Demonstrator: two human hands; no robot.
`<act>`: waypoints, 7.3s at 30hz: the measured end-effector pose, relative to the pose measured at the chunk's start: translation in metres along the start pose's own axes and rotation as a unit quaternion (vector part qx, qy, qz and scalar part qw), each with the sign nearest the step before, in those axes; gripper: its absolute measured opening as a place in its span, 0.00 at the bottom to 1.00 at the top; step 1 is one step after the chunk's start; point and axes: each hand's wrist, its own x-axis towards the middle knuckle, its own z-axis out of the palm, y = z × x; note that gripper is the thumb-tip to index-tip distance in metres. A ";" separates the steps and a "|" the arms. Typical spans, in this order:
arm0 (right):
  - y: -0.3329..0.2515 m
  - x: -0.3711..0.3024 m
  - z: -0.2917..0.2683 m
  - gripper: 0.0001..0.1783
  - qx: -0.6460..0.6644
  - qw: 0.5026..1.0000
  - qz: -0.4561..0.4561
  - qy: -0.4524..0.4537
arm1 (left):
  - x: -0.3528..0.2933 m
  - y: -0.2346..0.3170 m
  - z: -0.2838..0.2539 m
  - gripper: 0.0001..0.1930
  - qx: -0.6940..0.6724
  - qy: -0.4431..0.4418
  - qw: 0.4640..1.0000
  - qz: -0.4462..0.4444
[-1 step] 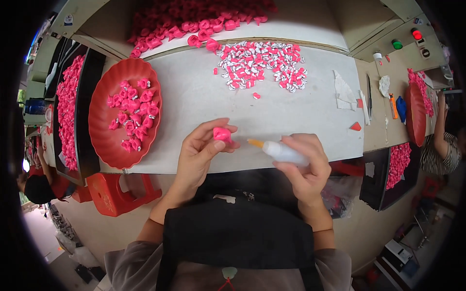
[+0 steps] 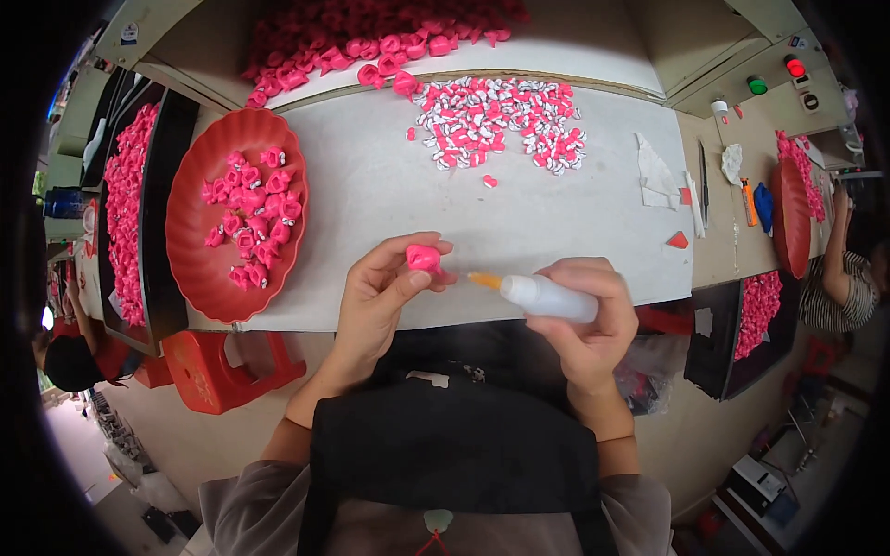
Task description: The person assembles small pink toy parts using a glue bottle.
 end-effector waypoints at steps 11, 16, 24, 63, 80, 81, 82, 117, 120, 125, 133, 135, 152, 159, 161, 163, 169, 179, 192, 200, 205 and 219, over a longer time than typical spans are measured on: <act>-0.013 0.000 0.028 0.25 -0.048 0.972 -0.228 -0.007 | -0.012 -0.002 -0.007 0.15 0.204 0.014 0.964 0.172; -0.014 -0.002 0.028 0.27 -0.095 0.966 -0.237 -0.048 | -0.013 0.004 -0.007 0.14 0.197 0.000 0.971 0.135; -0.014 0.000 0.033 0.25 -0.141 0.957 -0.249 -0.049 | -0.011 -0.003 -0.007 0.16 0.200 -0.002 0.966 0.165; -0.017 0.003 0.023 0.24 -0.055 0.977 -0.203 -0.012 | -0.007 0.000 -0.006 0.15 0.274 0.013 0.947 0.166; -0.011 0.006 0.025 0.23 -0.141 0.960 -0.227 -0.087 | -0.007 -0.007 -0.004 0.15 0.260 0.006 0.951 0.168; -0.011 0.007 0.024 0.23 -0.142 0.960 -0.227 -0.086 | -0.007 -0.007 -0.004 0.15 0.262 0.007 0.950 0.168; -0.011 0.010 0.021 0.22 -0.136 0.964 -0.217 -0.076 | -0.007 -0.007 -0.004 0.15 0.261 0.004 0.950 0.169; 0.011 0.068 0.020 0.09 -0.073 0.989 0.044 -0.124 | -0.003 -0.008 -0.005 0.15 0.222 0.022 0.967 0.123; 0.009 0.052 0.029 0.07 0.043 0.984 0.066 -0.161 | -0.001 -0.005 0.000 0.15 0.279 0.016 0.948 0.154; 0.011 0.046 0.031 0.08 0.008 0.979 0.027 -0.203 | -0.002 -0.007 0.005 0.14 0.293 0.016 0.940 0.174; 0.003 0.038 0.031 0.13 -0.130 0.962 -0.108 -0.213 | -0.006 -0.007 0.004 0.13 0.165 -0.029 0.982 0.084; 0.003 0.037 0.029 0.16 -0.173 0.946 -0.139 -0.234 | -0.008 -0.001 0.007 0.13 0.006 -0.027 0.998 -0.058; 0.032 0.042 0.014 0.17 -0.117 0.911 -0.260 -0.298 | -0.009 -0.012 0.010 0.11 0.040 -0.085 0.995 -0.036; 0.036 0.042 0.014 0.16 -0.108 0.912 -0.271 -0.288 | -0.008 -0.015 0.012 0.11 0.050 -0.080 0.995 -0.007; 0.037 0.041 0.014 0.16 -0.105 0.913 -0.270 -0.287 | -0.008 -0.016 0.011 0.11 0.055 -0.076 0.996 -0.001; 0.038 0.041 0.015 0.16 -0.102 0.914 -0.270 -0.286 | -0.008 -0.016 0.011 0.11 0.059 -0.072 0.996 0.006; 0.040 0.042 0.014 0.17 -0.111 0.916 -0.259 -0.287 | -0.007 -0.017 0.012 0.11 0.044 -0.070 0.997 -0.006; 0.037 0.046 0.019 0.17 -0.120 0.912 -0.254 -0.299 | -0.006 -0.015 0.007 0.09 -0.007 -0.085 0.996 -0.026; 0.033 0.048 0.023 0.17 -0.135 0.904 -0.264 -0.308 | -0.007 -0.015 0.002 0.09 0.010 -0.105 0.994 -0.002; 0.032 0.048 0.025 0.17 -0.142 0.904 -0.262 -0.305 | -0.008 -0.019 0.002 0.10 -0.018 -0.086 0.996 -0.022; 0.032 0.049 0.025 0.17 -0.152 0.904 -0.255 -0.307 | -0.007 -0.017 0.003 0.11 -0.023 -0.077 0.997 -0.022; 0.037 0.048 0.023 0.18 -0.146 0.908 -0.251 -0.301 | -0.006 -0.021 0.006 0.11 -0.026 -0.068 0.997 -0.014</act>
